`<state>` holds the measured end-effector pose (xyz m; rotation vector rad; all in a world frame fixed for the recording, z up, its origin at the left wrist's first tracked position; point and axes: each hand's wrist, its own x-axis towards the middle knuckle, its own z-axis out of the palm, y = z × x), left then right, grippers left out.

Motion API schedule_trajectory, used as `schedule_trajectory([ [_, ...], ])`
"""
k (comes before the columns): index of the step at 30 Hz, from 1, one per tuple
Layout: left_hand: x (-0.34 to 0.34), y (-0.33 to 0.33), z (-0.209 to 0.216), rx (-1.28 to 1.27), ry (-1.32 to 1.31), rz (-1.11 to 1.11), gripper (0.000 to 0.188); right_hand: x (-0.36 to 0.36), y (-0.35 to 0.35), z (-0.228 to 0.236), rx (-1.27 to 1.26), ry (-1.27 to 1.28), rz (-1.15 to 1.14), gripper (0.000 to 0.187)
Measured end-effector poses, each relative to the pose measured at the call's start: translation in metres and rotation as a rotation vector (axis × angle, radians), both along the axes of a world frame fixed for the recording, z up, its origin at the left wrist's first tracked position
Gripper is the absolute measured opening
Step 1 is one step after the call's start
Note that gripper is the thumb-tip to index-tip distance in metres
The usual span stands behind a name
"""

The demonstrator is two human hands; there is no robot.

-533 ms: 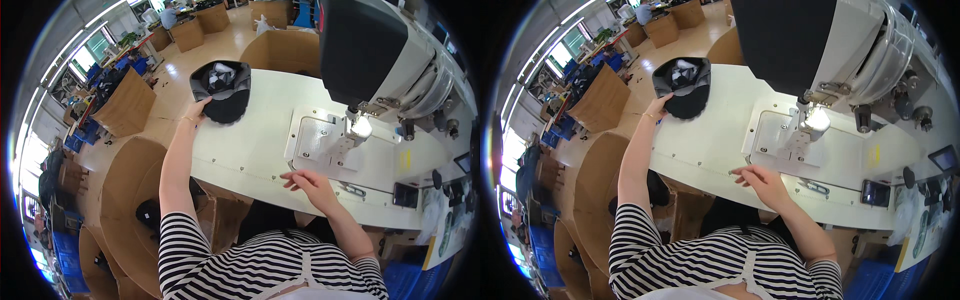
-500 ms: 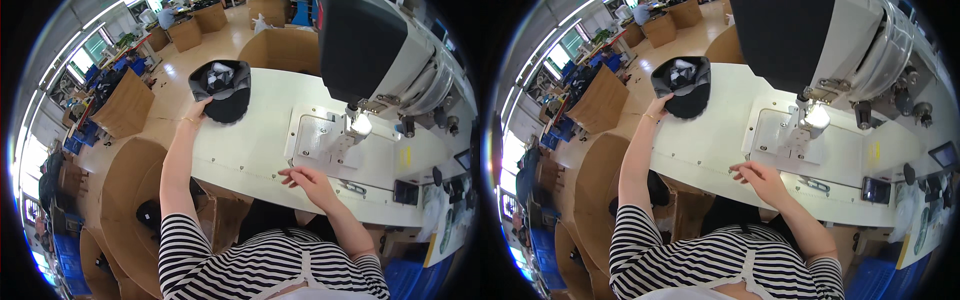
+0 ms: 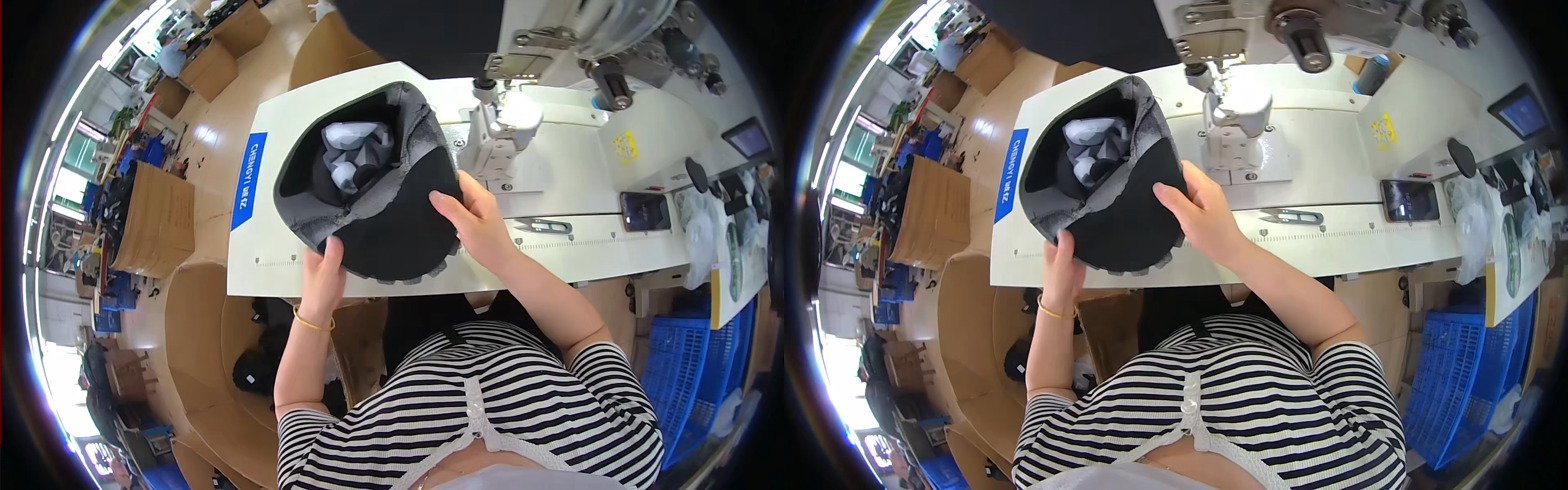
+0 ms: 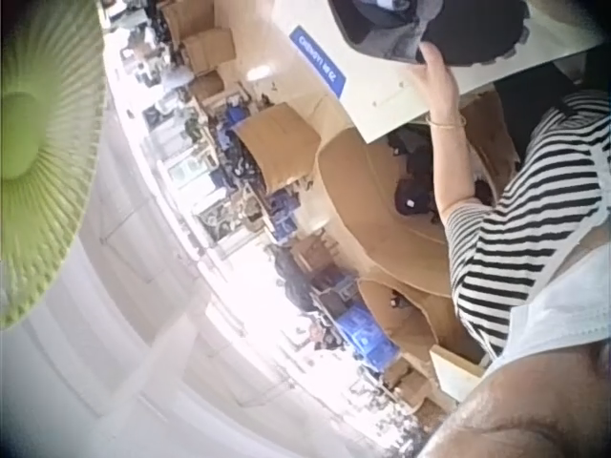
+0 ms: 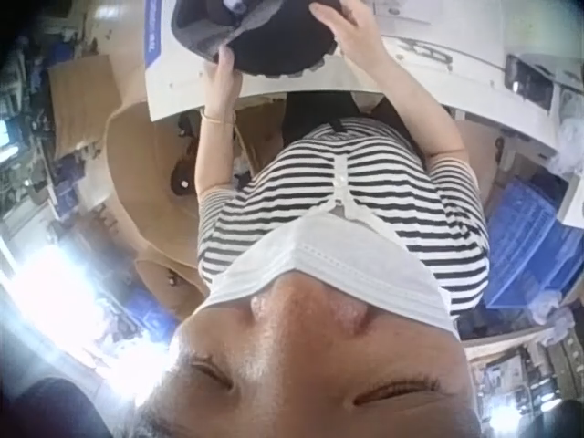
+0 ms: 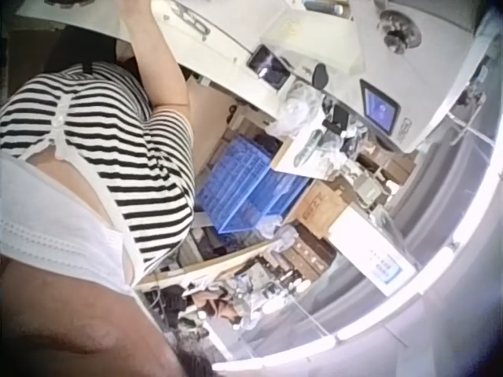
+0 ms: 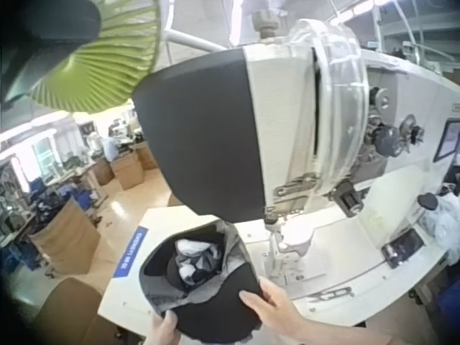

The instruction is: The recorder is sewing and sorting black shoe upper components at a sewing machine station in a factory.

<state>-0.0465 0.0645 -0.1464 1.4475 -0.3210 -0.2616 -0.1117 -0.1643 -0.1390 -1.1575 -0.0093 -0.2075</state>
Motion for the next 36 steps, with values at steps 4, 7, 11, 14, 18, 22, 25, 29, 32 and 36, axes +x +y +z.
schedule_trajectory([
  [4, -0.031, -0.028, 0.002, -0.526, 0.596, -0.165, 0.032, -0.023, -0.006, 0.006, -0.053, -0.031, -0.040, 0.018],
  [7, -0.039, -0.042, 0.027, -0.325, 0.194, -0.231, 0.040, -0.036, -0.014, 0.014, -0.078, -0.070, -0.101, 0.017],
  [11, -0.040, -0.059, 0.045, -0.305, 0.080, -0.197, 0.038, -0.055, -0.023, 0.033, -0.112, 0.062, -0.083, 0.019],
  [14, -0.030, -0.075, 0.058, -0.343, 0.125, -0.167, 0.037, -0.048, -0.030, 0.045, -0.038, 0.069, -0.105, 0.020],
  [18, -0.012, -0.085, 0.073, -0.274, 0.135, -0.214, 0.049, -0.032, -0.035, 0.048, 0.145, 0.017, -0.148, 0.020],
  [22, -0.011, -0.091, 0.083, -0.294, 0.131, -0.175, 0.034, -0.028, -0.037, 0.050, 0.111, 0.009, -0.139, 0.021],
  [25, -0.014, -0.097, 0.088, -0.307, 0.116, -0.167, 0.033, -0.028, -0.039, 0.048, 0.144, -0.004, -0.135, 0.021],
  [29, -0.010, -0.095, 0.087, -0.267, 0.099, -0.161, 0.036, -0.028, -0.039, 0.050, 0.185, -0.015, -0.121, 0.022],
  [32, -0.008, -0.095, 0.087, -0.272, 0.089, -0.142, 0.036, -0.027, -0.037, 0.048, 0.126, 0.027, -0.142, 0.023],
  [36, -0.008, -0.101, 0.093, -0.298, 0.094, -0.153, 0.033, -0.028, -0.033, 0.048, 0.043, 0.043, -0.144, 0.027],
])
